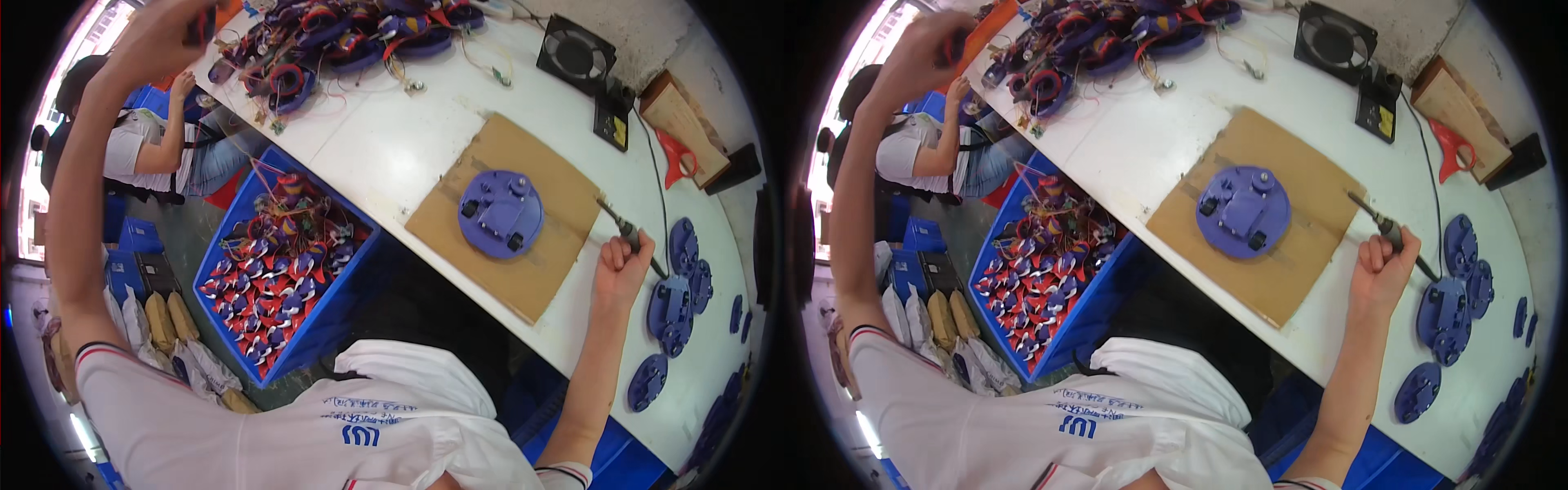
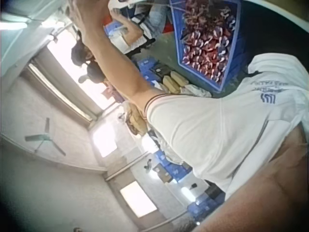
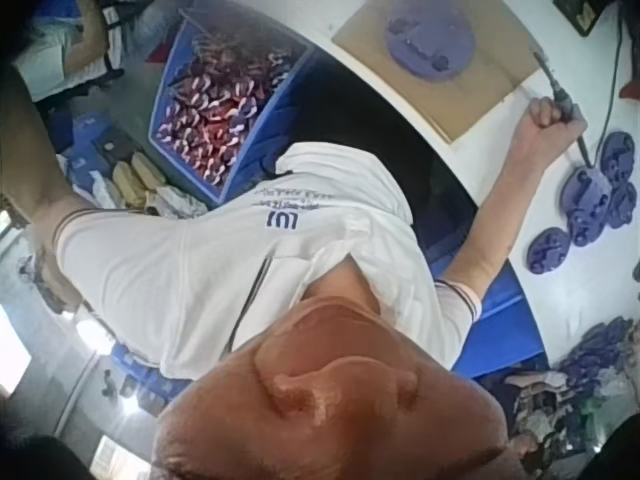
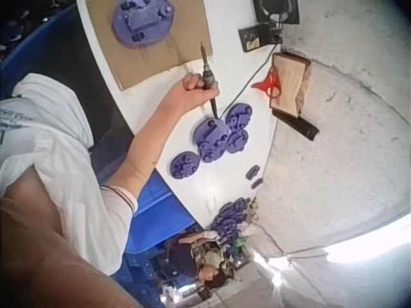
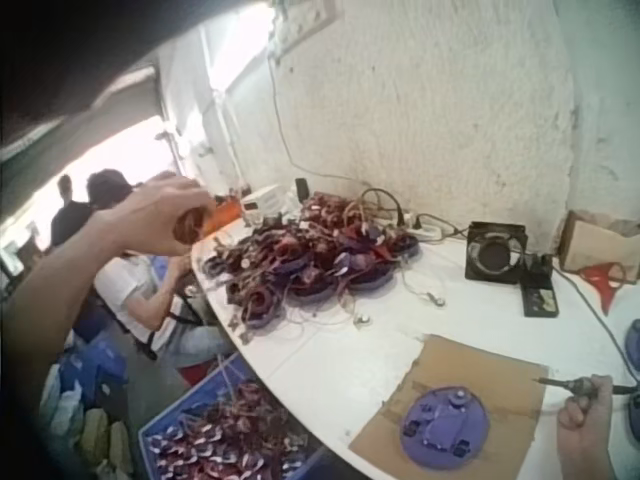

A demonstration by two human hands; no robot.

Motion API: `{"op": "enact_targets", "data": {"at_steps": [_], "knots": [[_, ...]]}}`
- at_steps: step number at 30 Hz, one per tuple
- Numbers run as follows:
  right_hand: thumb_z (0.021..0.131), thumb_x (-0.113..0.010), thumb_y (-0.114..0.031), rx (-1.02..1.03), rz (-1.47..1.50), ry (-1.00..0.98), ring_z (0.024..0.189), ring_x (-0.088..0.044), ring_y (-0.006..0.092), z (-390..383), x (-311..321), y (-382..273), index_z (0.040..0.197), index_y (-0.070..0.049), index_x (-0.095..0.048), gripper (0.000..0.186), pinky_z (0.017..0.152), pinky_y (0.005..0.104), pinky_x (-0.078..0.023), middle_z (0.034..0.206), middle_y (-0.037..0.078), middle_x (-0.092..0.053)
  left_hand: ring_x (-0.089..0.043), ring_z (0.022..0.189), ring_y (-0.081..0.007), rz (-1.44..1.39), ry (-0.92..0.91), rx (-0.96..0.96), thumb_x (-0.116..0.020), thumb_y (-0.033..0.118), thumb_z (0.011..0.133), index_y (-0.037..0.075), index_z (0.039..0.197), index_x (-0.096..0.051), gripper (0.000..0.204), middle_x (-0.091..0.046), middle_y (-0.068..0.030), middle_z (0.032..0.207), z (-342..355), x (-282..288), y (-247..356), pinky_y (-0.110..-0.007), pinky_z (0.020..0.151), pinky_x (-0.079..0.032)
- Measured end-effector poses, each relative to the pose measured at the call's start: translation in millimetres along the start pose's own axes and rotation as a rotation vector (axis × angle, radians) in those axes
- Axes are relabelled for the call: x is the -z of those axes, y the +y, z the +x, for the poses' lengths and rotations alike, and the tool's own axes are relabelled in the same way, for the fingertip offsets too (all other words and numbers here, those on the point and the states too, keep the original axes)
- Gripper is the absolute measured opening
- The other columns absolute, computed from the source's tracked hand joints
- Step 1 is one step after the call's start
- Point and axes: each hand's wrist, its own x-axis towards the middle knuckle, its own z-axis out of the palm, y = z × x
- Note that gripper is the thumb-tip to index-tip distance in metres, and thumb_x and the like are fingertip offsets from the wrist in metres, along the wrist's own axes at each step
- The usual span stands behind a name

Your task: The recorder is soldering wires and electronic components onto purple plastic housings at a workshop bench.

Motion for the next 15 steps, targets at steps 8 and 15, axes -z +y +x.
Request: {"op": "enact_targets", "data": {"at_steps": [8, 15], "knots": [[0.091, -0.057, -0.016, 0.03, -0.026, 0.014, 0.044, -0.027, 0.0067, -0.5, -5.7, 5.2, 0.074, -0.008, -0.048, 0.021, 0.042, 0.024, -0.019, 0.057, -0.002, -0.038, -0.062, 0.084, -0.0253, 0.121, -0.117, 0.017, -0.078, 0.011, 0.068, 0.006, 0.11, -0.057, 0.047, -0.064, -0.0129, 0.096, -12.7, 4.6, -36.4, -0.035, 0.074, -0.051], [0.092, -0.056, -0.016, 0.012, -0.005, -0.021, 0.044, -0.026, 0.007, 0.2, -3.6, 4.6, 0.075, -0.009, -0.047, 0.021, 0.041, 0.0243, -0.017, 0.056, -0.003, -0.037, -0.06, 0.083, -0.02, -0.196, -0.208, 0.284, -0.074, 0.007, 0.07, 0.005, 0.108, -0.06, 0.041, -0.061, -0.0106, 0.093, -29.0, -20.3, -70.7, -0.033, 0.072, -0.05]]}}
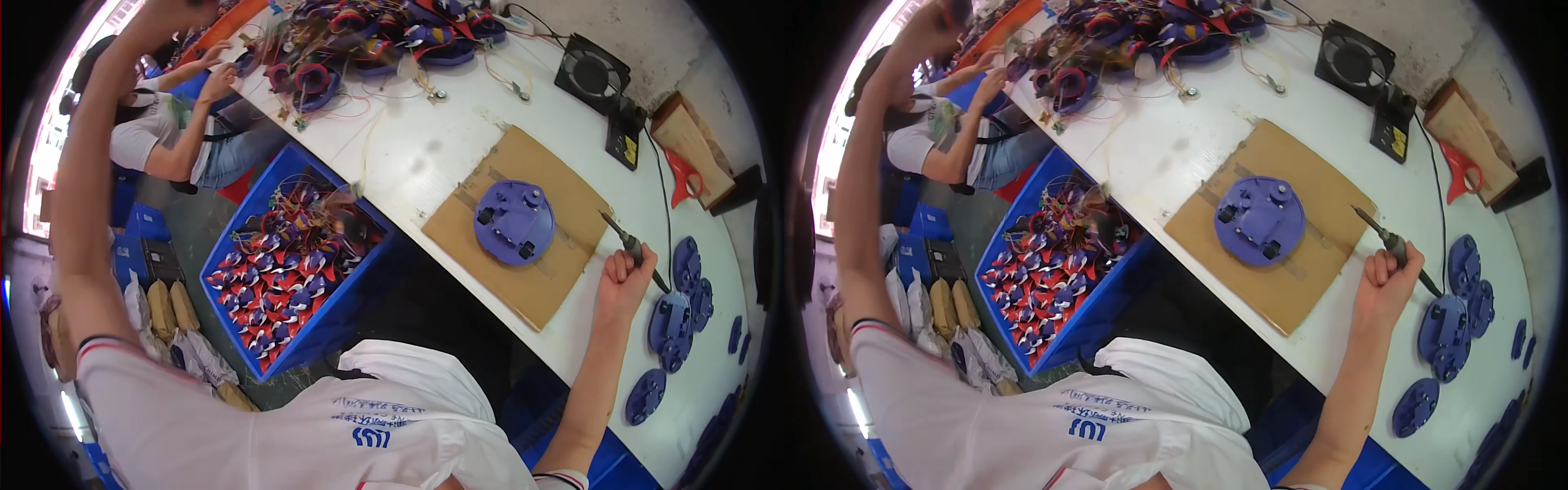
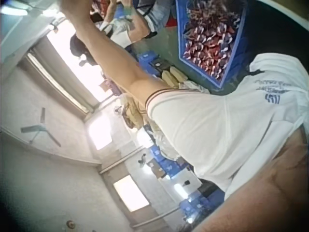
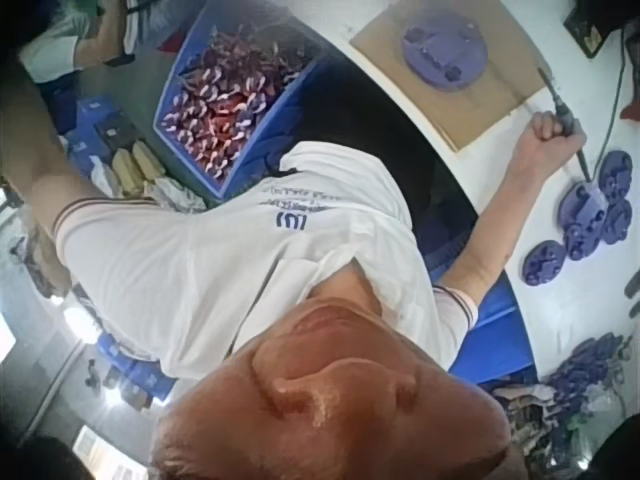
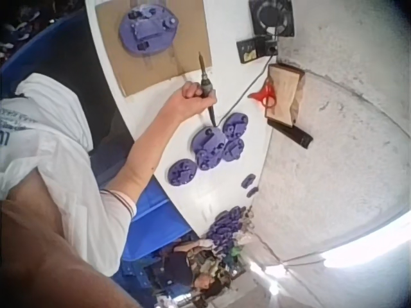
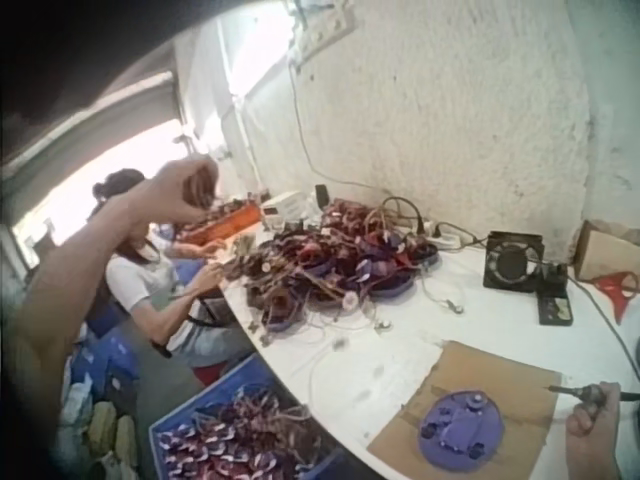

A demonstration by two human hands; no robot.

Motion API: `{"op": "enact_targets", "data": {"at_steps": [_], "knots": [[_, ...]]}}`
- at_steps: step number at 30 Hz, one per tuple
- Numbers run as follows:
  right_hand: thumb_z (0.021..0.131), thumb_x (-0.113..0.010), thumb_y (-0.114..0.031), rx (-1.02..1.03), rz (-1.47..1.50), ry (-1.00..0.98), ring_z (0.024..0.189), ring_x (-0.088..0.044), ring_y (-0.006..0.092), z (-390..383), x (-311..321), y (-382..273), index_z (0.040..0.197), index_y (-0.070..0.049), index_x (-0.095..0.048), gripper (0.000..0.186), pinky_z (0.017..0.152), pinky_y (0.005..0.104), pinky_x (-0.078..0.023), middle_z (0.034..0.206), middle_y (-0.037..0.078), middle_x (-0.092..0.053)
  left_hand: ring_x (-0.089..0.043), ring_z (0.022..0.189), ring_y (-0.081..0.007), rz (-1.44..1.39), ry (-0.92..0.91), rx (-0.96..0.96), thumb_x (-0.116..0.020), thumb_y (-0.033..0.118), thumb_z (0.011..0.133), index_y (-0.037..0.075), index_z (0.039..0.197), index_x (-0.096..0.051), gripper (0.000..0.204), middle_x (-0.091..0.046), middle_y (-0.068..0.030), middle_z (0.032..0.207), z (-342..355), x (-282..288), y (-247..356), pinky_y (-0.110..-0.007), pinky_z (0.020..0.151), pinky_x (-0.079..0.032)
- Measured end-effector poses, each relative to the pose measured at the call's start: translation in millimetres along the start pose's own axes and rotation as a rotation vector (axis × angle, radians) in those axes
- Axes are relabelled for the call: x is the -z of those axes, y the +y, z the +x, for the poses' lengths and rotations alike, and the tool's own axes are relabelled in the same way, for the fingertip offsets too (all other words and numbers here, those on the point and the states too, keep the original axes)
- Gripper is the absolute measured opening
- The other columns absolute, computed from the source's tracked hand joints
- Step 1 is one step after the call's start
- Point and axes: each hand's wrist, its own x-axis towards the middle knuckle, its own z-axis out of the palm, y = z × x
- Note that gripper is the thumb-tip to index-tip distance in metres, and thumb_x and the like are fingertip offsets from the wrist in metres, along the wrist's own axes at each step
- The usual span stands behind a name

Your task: The recorder is soldering wires and electronic components onto purple plastic housings at a workshop bench.

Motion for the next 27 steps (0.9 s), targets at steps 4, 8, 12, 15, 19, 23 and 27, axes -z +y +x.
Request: {"op": "enact_targets", "data": {"at_steps": [4, 8, 12, 15, 19, 23, 27], "knots": [[0.091, -0.057, -0.017, 0.055, -0.044, 0.009, 0.043, -0.027, 0.0068, 1.7, 1.9, 1.4, 0.075, -0.009, -0.047, 0.021, 0.041, 0.0239, -0.018, 0.056, -0.003, -0.037, -0.062, 0.086, -0.0152, -0.311, 0.145, 0.221, -0.076, 0.007, 0.071, 0.004, 0.106, -0.058, 0.04, -0.064, -0.0092, 0.097, -5.4, 5.9, 26.1, -0.03, 0.075, -0.052], [0.091, -0.058, -0.017, 0.052, -0.039, 0.023, 0.043, -0.027, 0.0073, 2.9, 1.3, 2.2, 0.074, -0.008, -0.05, 0.02, 0.041, 0.0239, -0.019, 0.056, -0.003, -0.037, -0.06, 0.081, -0.0128, -0.348, -0.019, 0.302, -0.08, 0.013, 0.071, 0.003, 0.105, -0.058, 0.042, -0.063, -0.0057, 0.086, -1.8, 34.1, 81.4, -0.029, 0.074, -0.051], [0.089, -0.058, -0.018, -0.012, 0.001, 0.017, 0.043, -0.027, 0.0078, 0.8, 2.1, 0.1, 0.074, -0.008, -0.051, 0.02, 0.041, 0.0239, -0.019, 0.055, -0.003, -0.037, -0.061, 0.083, -0.0131, -0.612, -0.136, 0.142, -0.08, 0.016, 0.071, 0.002, 0.108, -0.059, 0.044, -0.065, -0.0062, 0.088, 34.1, 30.1, 131.1, -0.029, 0.075, -0.051], [0.088, -0.058, -0.019, -0.011, 0.013, 0.032, 0.042, -0.028, 0.0082, 2.6, 1.5, -2.7, 0.073, -0.008, -0.053, 0.019, 0.041, 0.0242, -0.019, 0.055, -0.003, -0.038, -0.062, 0.085, -0.0137, -0.676, -0.078, 0.059, -0.079, 0.017, 0.071, 0.002, 0.109, -0.059, 0.046, -0.067, -0.0067, 0.091, 62.7, 17.3, 162.6, -0.03, 0.077, -0.051], [0.087, -0.058, -0.02, 0.016, 0.033, 0.044, 0.041, -0.028, 0.0081, 3.4, 1.4, -6.3, 0.076, -0.007, -0.055, 0.017, 0.042, 0.0241, -0.02, 0.055, -0.003, -0.039, -0.061, 0.086, -0.0134, -0.797, 0.022, -0.033, -0.079, 0.018, 0.072, 0.001, 0.112, -0.058, 0.049, -0.067, -0.0067, 0.093, 86.3, 7.6, 192.1, -0.03, 0.078, -0.05], [0.088, -0.055, -0.02, 0.002, 0.037, 0.029, 0.042, -0.028, 0.0077, 2.7, 0.4, -9.5, 0.078, -0.005, -0.056, 0.019, 0.041, 0.0236, -0.02, 0.055, -0.003, -0.039, -0.062, 0.098, -0.0182, -0.74, 0.154, -0.302, -0.073, 0.008, 0.071, 0.002, 0.119, -0.057, 0.051, -0.065, -0.01, 0.107, 85.0, -23.4, 210.3, -0.03, 0.085, -0.051], [0.087, -0.057, -0.02, 0.016, 0.056, 0.014, 0.041, -0.027, 0.0079, 2.8, -0.4, -12.9, 0.072, -0.003, -0.056, 0.023, 0.039, 0.0234, -0.02, 0.054, -0.002, -0.038, -0.052, 0.123, -0.0262, -0.402, 0.109, -0.513, -0.063, -0.006, 0.074, 0.008, 0.128, -0.055, 0.056, -0.058, -0.0104, 0.128, 64.5, -97.7, 222.4, -0.039, 0.11, -0.035]]}}
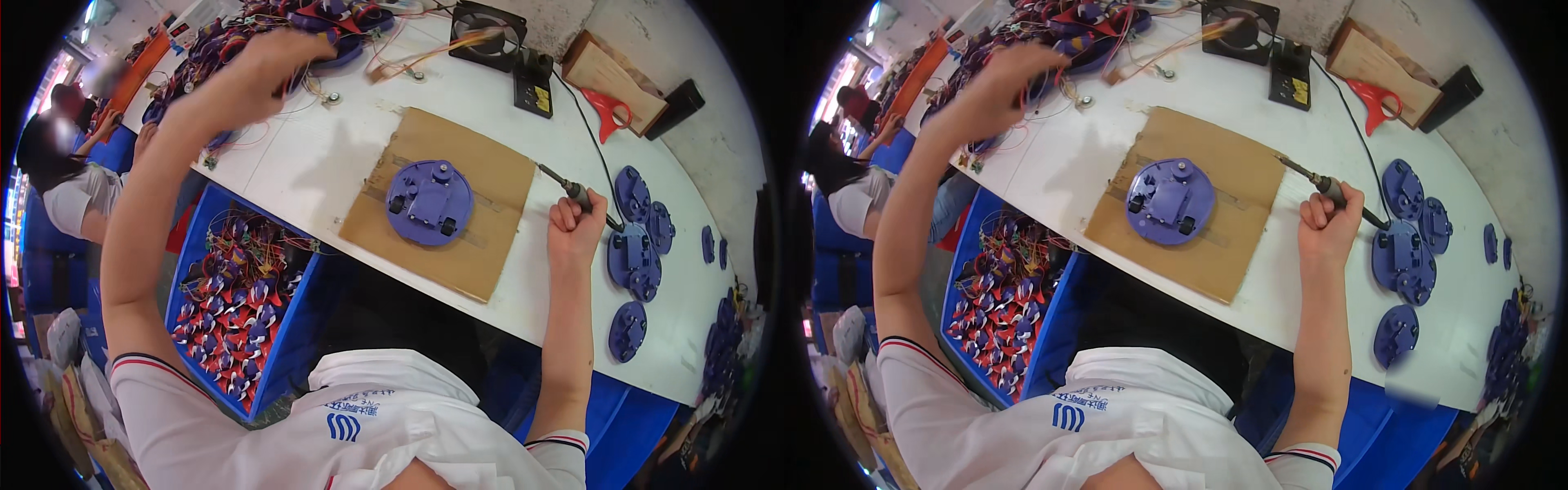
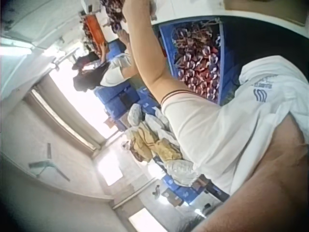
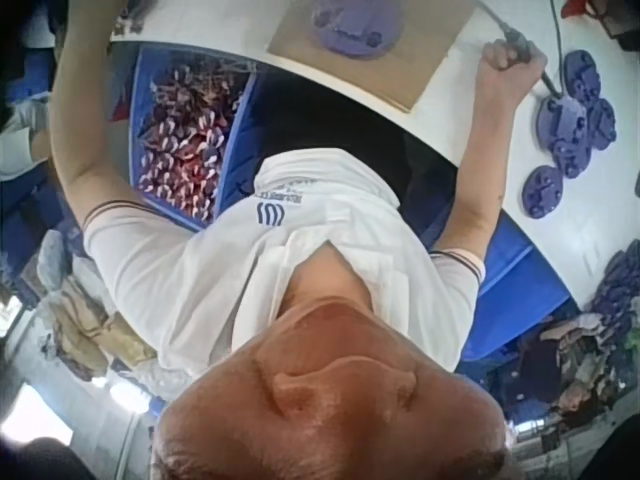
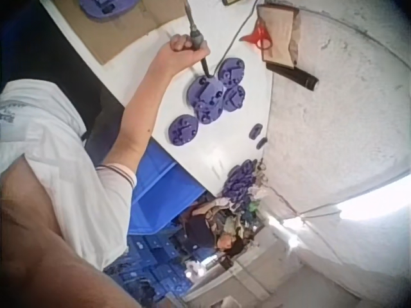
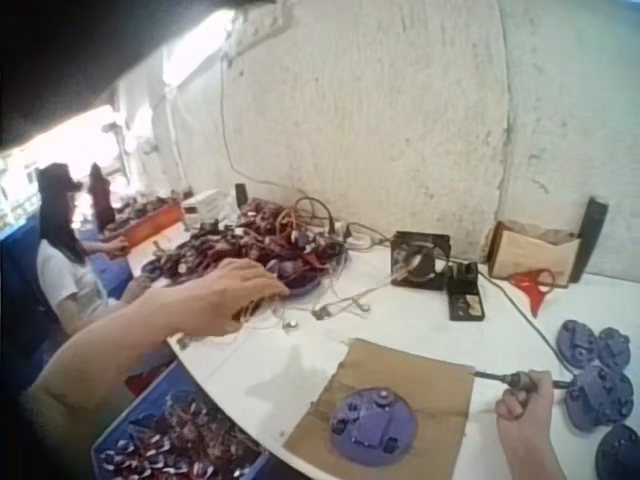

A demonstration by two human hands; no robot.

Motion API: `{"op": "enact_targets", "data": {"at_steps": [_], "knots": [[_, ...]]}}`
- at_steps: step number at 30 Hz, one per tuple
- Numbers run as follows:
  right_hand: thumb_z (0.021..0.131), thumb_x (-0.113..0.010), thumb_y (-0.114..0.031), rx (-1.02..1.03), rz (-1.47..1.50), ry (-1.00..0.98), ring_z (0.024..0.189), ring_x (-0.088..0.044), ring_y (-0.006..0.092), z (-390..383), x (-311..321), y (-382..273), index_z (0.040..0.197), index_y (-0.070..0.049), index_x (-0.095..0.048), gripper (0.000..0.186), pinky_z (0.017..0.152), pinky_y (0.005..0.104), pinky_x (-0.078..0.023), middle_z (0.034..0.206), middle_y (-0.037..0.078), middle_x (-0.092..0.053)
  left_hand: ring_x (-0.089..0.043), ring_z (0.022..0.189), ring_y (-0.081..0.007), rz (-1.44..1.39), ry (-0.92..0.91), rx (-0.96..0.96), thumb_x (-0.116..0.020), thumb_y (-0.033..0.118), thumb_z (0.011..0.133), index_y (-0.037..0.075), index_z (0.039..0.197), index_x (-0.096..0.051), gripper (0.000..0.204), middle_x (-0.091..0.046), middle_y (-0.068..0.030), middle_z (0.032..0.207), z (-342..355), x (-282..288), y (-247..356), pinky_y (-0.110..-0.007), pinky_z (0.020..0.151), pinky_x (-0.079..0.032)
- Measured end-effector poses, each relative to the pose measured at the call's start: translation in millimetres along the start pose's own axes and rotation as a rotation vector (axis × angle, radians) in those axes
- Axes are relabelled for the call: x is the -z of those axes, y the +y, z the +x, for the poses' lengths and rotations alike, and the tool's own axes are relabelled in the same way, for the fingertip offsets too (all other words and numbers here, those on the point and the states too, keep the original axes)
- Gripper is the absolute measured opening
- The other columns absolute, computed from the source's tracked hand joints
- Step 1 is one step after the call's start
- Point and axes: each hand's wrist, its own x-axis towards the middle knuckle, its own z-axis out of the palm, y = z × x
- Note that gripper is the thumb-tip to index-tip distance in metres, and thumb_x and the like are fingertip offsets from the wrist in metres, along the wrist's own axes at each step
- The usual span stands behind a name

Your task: The recorder is soldering wires and electronic components onto purple plastic housings at a workshop bench.

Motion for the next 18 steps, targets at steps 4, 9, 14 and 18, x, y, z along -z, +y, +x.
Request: {"op": "enact_targets", "data": {"at_steps": [4, 9, 14, 18], "knots": [[0.088, -0.057, -0.02, -0.002, 0.02, 0.02, 0.041, -0.027, 0.0077, 0.6, 0.2, -0.8, 0.072, -0.002, -0.057, 0.024, 0.039, 0.023, -0.019, 0.054, -0.002, -0.038, -0.038, 0.138, -0.0222, 0.28, -0.222, 0.0, -0.06, -0.007, 0.077, 0.014, 0.13, -0.054, 0.057, -0.051, -0.0048, 0.139, -37.9, -62.4, -12.6, -0.052, 0.119, -0.016], [0.088, -0.056, -0.02, -0.007, 0.018, 0.015, 0.041, -0.027, 0.0074, 1.1, 1.2, -0.4, 0.072, -0.002, -0.057, 0.024, 0.039, 0.0229, -0.02, 0.054, -0.002, -0.039, -0.028, 0.145, -0.0206, 0.427, -0.263, 0.038, -0.058, -0.006, 0.078, 0.017, 0.127, -0.056, 0.054, -0.044, -0.0027, 0.148, -58.1, -78.0, -33.6, -0.052, 0.121, -0.01], [0.089, -0.056, -0.02, -0.022, 0.024, 0.019, 0.042, -0.027, 0.0072, -0.2, -0.6, -0.3, 0.074, -0.002, -0.057, 0.024, 0.038, 0.0225, -0.02, 0.054, -0.002, -0.039, -0.047, 0.128, -0.0276, 0.124, -0.027, 0.224, -0.058, -0.013, 0.073, 0.009, 0.116, -0.063, 0.048, -0.058, -0.0111, 0.129, -21.2, -77.2, -23.9, -0.047, 0.114, -0.025], [0.089, -0.052, -0.02, -0.022, -0.021, 0.004, 0.042, -0.028, 0.0067, -3.9, -2.6, 0.2, 0.08, -0.003, -0.056, 0.02, 0.04, 0.0229, -0.02, 0.057, -0.002, -0.041, -0.053, 0.116, -0.0329, -0.268, 0.266, -0.005, -0.072, -0.007, 0.068, 0.006, 0.112, -0.064, 0.047, -0.061, -0.012, 0.12, 50.9, -121.2, 8.5, -0.042, 0.101, -0.043]]}}
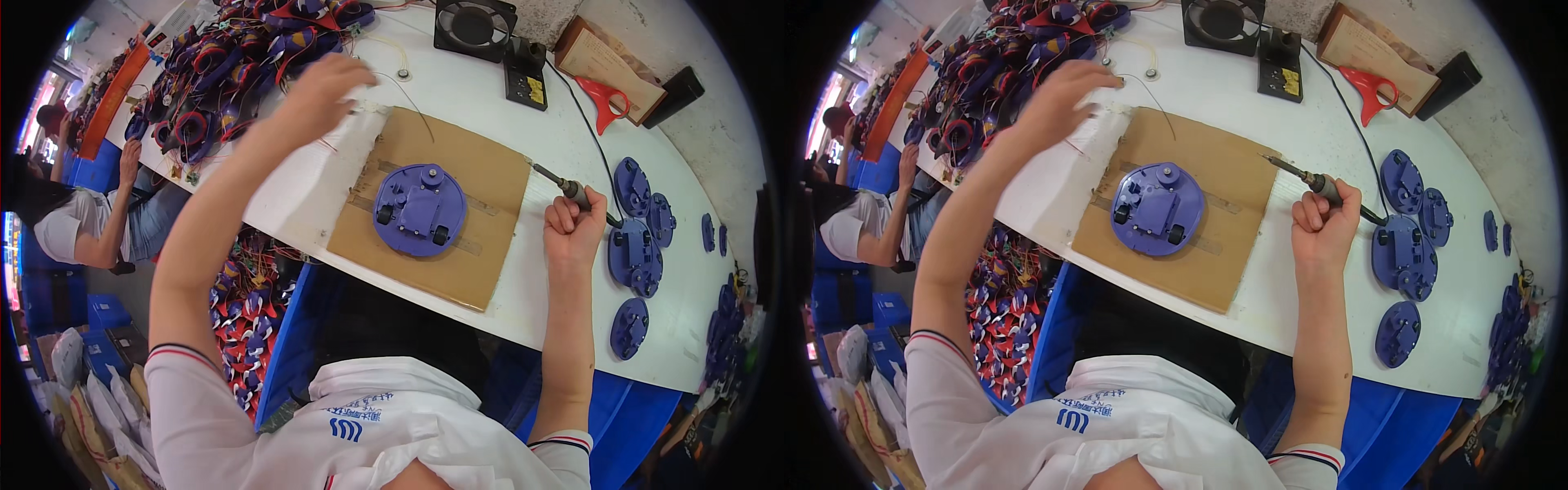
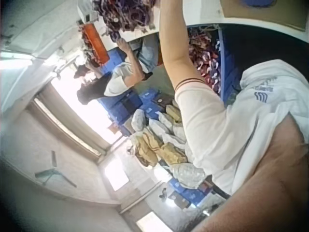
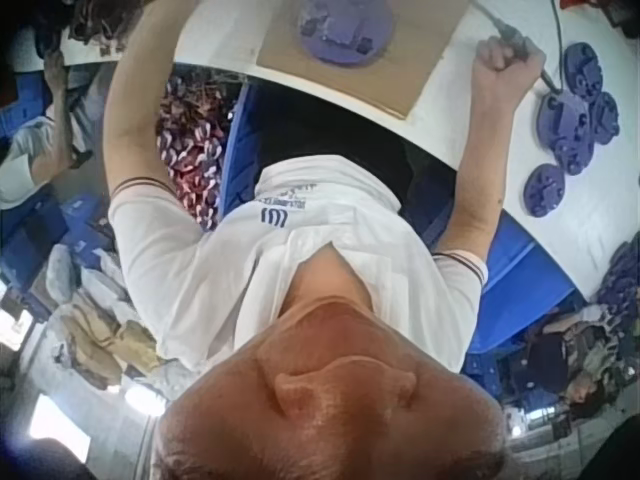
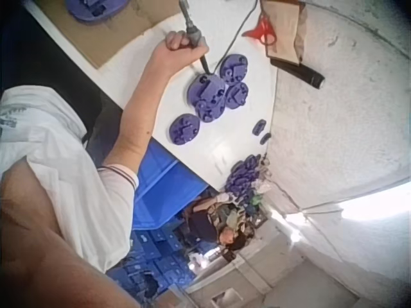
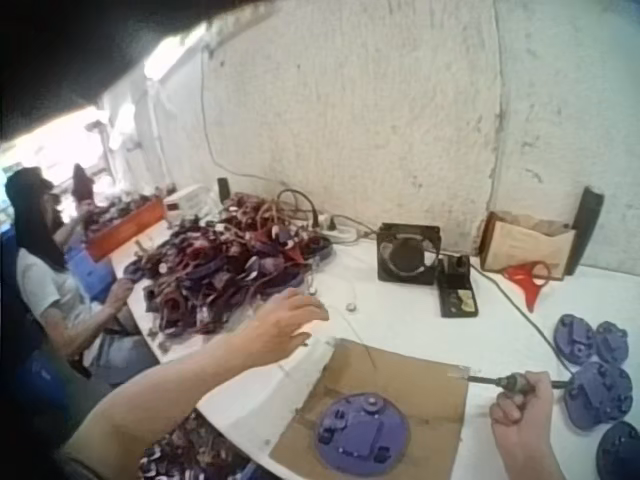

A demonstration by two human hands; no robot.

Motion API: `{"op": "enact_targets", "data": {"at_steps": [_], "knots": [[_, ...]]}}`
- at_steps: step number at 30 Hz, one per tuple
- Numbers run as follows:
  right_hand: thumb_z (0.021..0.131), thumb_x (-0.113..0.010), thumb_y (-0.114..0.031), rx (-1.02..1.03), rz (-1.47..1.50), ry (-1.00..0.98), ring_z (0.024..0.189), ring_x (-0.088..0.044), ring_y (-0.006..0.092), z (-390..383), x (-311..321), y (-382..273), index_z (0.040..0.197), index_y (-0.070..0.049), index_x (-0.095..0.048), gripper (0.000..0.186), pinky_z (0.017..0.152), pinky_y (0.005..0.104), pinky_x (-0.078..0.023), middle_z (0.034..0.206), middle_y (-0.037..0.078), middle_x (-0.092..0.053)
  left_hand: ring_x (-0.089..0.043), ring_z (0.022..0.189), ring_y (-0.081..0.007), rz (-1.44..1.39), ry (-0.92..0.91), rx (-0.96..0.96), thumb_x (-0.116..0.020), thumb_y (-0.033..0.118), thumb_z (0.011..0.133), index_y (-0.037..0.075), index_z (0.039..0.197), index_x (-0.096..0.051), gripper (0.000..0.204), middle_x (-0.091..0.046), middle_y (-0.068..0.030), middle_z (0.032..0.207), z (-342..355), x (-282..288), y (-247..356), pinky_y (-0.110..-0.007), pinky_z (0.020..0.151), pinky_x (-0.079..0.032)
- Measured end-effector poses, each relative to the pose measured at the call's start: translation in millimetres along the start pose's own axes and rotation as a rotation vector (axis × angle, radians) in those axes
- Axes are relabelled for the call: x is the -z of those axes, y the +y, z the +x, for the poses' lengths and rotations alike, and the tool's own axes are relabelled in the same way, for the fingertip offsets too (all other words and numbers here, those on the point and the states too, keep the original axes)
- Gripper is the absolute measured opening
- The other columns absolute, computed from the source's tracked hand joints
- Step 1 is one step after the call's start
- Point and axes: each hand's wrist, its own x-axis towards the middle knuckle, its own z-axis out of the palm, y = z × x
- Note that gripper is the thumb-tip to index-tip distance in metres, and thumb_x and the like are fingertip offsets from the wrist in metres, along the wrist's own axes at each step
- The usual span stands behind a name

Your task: The recorder is soldering wires and electronic components onto purple plastic housings at a workshop bench.

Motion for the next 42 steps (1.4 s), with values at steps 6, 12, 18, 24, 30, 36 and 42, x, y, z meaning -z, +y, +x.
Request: {"op": "enact_targets", "data": {"at_steps": [6, 12, 18, 24, 30, 36, 42], "knots": [[0.089, -0.053, -0.02, 0.022, -0.049, -0.013, 0.043, -0.028, 0.0068, -3.1, 0.2, 0.1, 0.082, -0.001, -0.057, 0.021, 0.04, 0.023, -0.02, 0.058, -0.001, -0.042, -0.061, 0.107, -0.0314, -0.208, -0.114, -0.046, -0.069, 0.005, 0.081, 0.005, 0.109, -0.066, 0.028, -0.066, -0.0125, 0.112, 42.2, -63.8, 11.9, -0.04, 0.092, -0.05], [0.09, -0.054, -0.021, 0.003, -0.074, -0.03, 0.043, -0.028, 0.0071, -5.8, -0.8, 5.6, 0.085, 0.0, -0.059, 0.022, 0.04, 0.0235, -0.02, 0.06, -0.001, -0.043, -0.062, 0.103, -0.0313, -0.274, -0.351, -0.004, -0.068, 0.009, 0.081, 0.006, 0.107, -0.068, 0.027, -0.067, -0.0116, 0.112, 61.2, -68.1, 12.2, -0.041, 0.087, -0.051], [0.09, -0.054, -0.021, 0.013, -0.064, -0.012, 0.043, -0.028, 0.0074, -4.4, -0.9, 6.5, 0.087, 0.0, -0.059, 0.022, 0.04, 0.0237, -0.02, 0.06, -0.001, -0.042, -0.059, 0.102, -0.0294, -0.118, 0.008, -0.115, -0.069, 0.012, 0.08, 0.007, 0.096, -0.068, 0.016, -0.066, -0.0064, 0.101, 89.9, -87.0, 16.9, -0.039, 0.086, -0.049], [0.091, -0.054, -0.021, 0.011, -0.097, -0.026, 0.043, -0.028, 0.0075, -7.4, -0.8, 6.3, 0.086, 0.0, -0.06, 0.022, 0.04, 0.0236, -0.021, 0.06, -0.001, -0.042, -0.058, 0.108, -0.0261, 0.089, -0.213, 0.04, -0.064, 0.017, 0.086, 0.009, 0.102, -0.065, 0.018, -0.064, -0.0063, 0.105, 118.2, -119.9, 6.9, -0.041, 0.09, -0.048], [0.092, -0.054, -0.023, 0.085, -0.278, -0.103, 0.042, -0.027, 0.0069, -17.4, -5.2, 13.9, 0.085, 0.0, -0.059, 0.024, 0.04, 0.0236, -0.021, 0.06, -0.001, -0.042, -0.064, 0.087, -0.0323, -0.18, 0.04, 0.298, -0.054, 0.017, 0.095, 0.003, 0.105, -0.054, 0.017, -0.067, -0.0134, 0.089, 95.3, -93.3, 40.9, -0.045, 0.075, -0.049], [0.095, -0.051, -0.022, 0.082, -0.382, -0.256, 0.042, -0.027, 0.0062, -36.3, -20.2, 28.2, 0.086, -0.001, -0.058, 0.024, 0.04, 0.022, -0.021, 0.06, -0.001, -0.041, -0.063, 0.07, -0.0121, -0.588, 0.471, 0.411, -0.061, 0.001, 0.09, 0.004, 0.111, -0.065, 0.021, -0.064, -0.01, 0.076, -26.0, -21.0, 118.8, -0.025, 0.065, -0.049], [0.094, -0.054, -0.016, 0.124, -0.525, -0.408, 0.043, -0.029, 0.0043, -61.9, -41.7, 44.0, 0.085, 0.002, -0.057, 0.02, 0.04, 0.0202, -0.025, 0.058, -0.001, -0.041, -0.063, 0.066, -0.0156, -0.344, 0.435, 0.609, -0.072, -0.001, 0.081, 0.007, 0.095, -0.075, 0.017, -0.069, -0.006, 0.077, -93.2, -17.7, 179.2, -0.031, 0.077, -0.052]]}}
